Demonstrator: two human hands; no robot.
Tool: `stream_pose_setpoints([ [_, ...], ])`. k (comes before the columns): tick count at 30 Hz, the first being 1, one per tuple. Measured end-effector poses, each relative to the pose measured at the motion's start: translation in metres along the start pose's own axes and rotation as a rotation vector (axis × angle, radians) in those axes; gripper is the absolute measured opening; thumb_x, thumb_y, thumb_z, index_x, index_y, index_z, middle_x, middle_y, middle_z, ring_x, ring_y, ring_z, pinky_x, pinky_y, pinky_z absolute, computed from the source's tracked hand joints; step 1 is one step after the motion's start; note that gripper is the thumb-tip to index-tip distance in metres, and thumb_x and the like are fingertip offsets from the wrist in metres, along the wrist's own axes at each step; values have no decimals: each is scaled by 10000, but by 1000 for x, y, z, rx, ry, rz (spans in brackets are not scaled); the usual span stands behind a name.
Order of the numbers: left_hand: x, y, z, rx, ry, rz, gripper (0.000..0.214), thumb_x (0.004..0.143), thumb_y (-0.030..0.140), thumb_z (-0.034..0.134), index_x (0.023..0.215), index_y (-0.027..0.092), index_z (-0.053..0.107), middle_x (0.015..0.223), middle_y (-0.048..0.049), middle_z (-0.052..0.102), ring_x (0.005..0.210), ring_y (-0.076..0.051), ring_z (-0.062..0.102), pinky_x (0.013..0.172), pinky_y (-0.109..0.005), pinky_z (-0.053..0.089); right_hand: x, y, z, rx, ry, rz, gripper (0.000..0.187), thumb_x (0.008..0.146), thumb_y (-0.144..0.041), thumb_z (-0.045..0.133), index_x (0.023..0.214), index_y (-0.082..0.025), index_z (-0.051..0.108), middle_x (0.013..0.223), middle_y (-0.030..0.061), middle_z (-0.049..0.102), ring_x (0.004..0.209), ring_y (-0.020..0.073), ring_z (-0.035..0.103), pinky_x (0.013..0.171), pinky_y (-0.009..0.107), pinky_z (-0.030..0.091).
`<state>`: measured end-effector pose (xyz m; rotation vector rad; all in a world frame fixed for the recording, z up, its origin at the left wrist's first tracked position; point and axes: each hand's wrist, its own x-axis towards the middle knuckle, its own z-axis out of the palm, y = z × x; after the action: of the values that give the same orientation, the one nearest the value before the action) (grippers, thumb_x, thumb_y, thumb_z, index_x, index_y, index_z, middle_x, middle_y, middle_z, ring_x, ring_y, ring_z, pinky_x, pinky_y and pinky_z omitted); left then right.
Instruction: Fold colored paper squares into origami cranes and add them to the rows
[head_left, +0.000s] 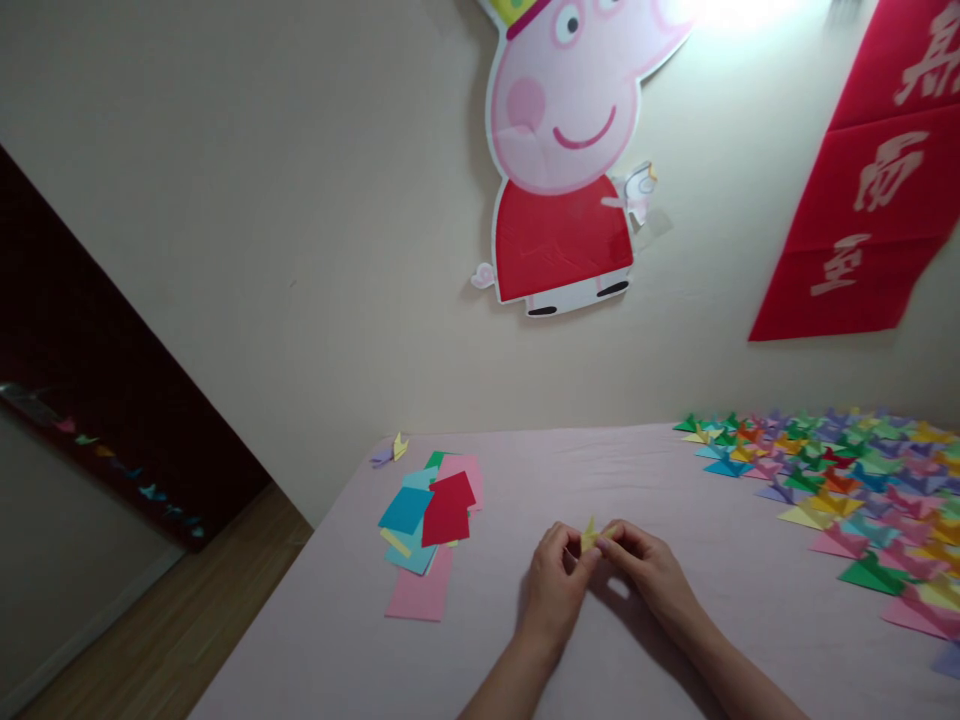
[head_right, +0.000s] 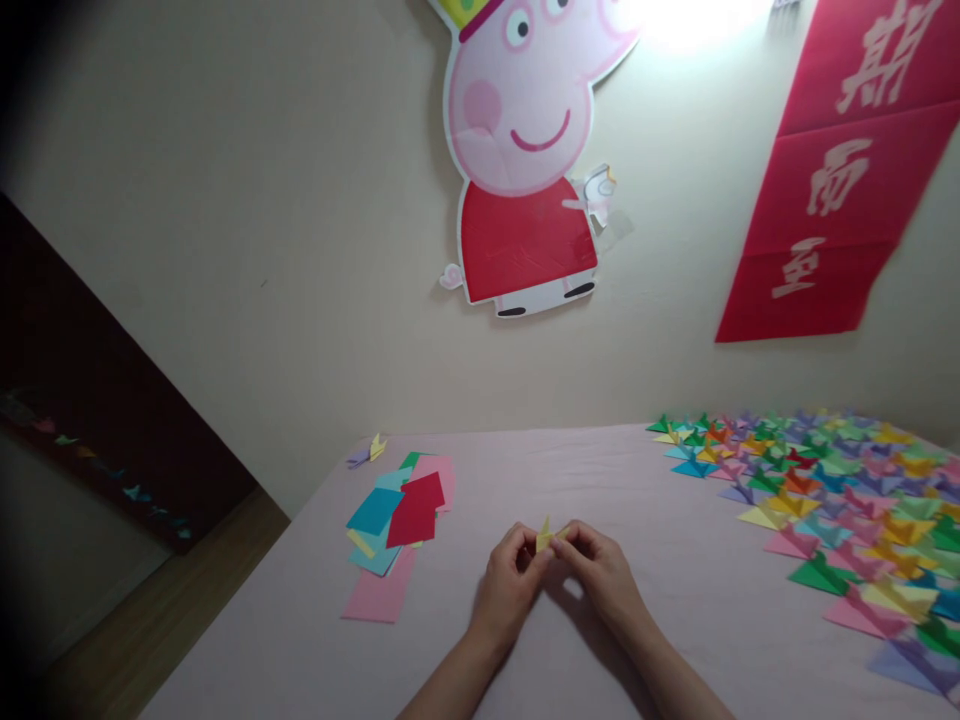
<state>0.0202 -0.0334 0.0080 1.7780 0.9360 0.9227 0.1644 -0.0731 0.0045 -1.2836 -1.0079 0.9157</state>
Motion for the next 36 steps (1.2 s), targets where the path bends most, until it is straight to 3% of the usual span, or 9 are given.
stream_pose_setpoints([
  [4, -1, 1, 1, -36, -10, 3, 191, 928, 300, 549, 786, 201, 631, 732, 25, 581, 694, -144, 530, 650, -240, 407, -2, 1, 4, 9, 0, -29, 414, 727, -586, 723, 654, -183, 665, 661, 17, 634, 667, 187, 559, 638, 304, 449],
  [7, 0, -6, 0, -23, 80, 36, 233, 951, 225, 475, 1047, 242, 686, 806, 6, 623, 728, -155, 573, 682, -247, 457, -4, 8, 10, 38, 120, -57, 412, 754, -606, 699, 881, -214, 685, 753, 17, 653, 675, 184, 577, 619, 300, 467],
  [11, 2, -15, -2, 127, 152, 140, 421, 948, 148, 422, 1282, 306, 623, 953, -30, 596, 843, -169, 594, 755, -255, 488, -5, 15, 18, 103, 75, -27, 421, 778, -636, 667, 783, -215, 657, 643, -14, 575, 575, 150, 530, 564, 282, 451],
  [14, 1, -13, -2, 150, 116, 219, 448, 945, 126, 417, 1312, 302, 604, 1025, -53, 610, 935, -192, 597, 825, -283, 499, -4, 14, 19, 170, 28, -4, 455, 743, -663, 682, 799, -211, 681, 619, -10, 581, 564, 157, 531, 559, 288, 451],
  [17, -2, -6, 0, 181, 40, 287, 457, 927, 125, 473, 1331, 308, 584, 1116, -65, 641, 1035, -223, 582, 934, -350, 478, -2, 9, 14, 166, 109, 7, 440, 674, -633, 754, 780, -210, 693, 613, -8, 598, 567, 164, 530, 556, 284, 445],
  [21, -6, -3, 4, 106, 32, 212, 425, 894, 216, 600, 1313, 273, 563, 1149, -66, 657, 1050, -229, 586, 981, -390, 448, -1, 1, 6, 158, 169, -45, 366, 674, -558, 784, 698, -208, 679, 722, 28, 674, 704, 207, 602, 676, 304, 482],
  [25, -2, -10, 6, -38, 72, 4, 179, 917, 311, 576, 1057, 219, 639, 943, -27, 666, 861, -184, 602, 758, -289, 474, -1, -3, 6, 196, 96, -35, 341, 648, -507, 816, 685, -198, 677, 721, 36, 674, 744, 224, 612, 713, 316, 491],
  [28, 1, -11, 6, -26, 50, 1, 145, 905, 311, 576, 818, 208, 633, 818, 2, 622, 755, -162, 560, 680, -266, 425, -1, 0, 5, 232, 146, 19, 358, 611, -507, 832, 700, -201, 668, 711, 21, 654, 696, 205, 585, 648, 297, 479],
  [36, 0, 0, 4, 5, -22, 35, 108, 820, 159, 604, 723, 206, 612, 807, 8, 603, 791, -166, 536, 734, -274, 405, 0, 7, 1, 241, 190, -32, 356, 617, -490, 826, 597, -196, 626, 747, 14, 585, 736, 192, 533, 658, 286, 450],
])
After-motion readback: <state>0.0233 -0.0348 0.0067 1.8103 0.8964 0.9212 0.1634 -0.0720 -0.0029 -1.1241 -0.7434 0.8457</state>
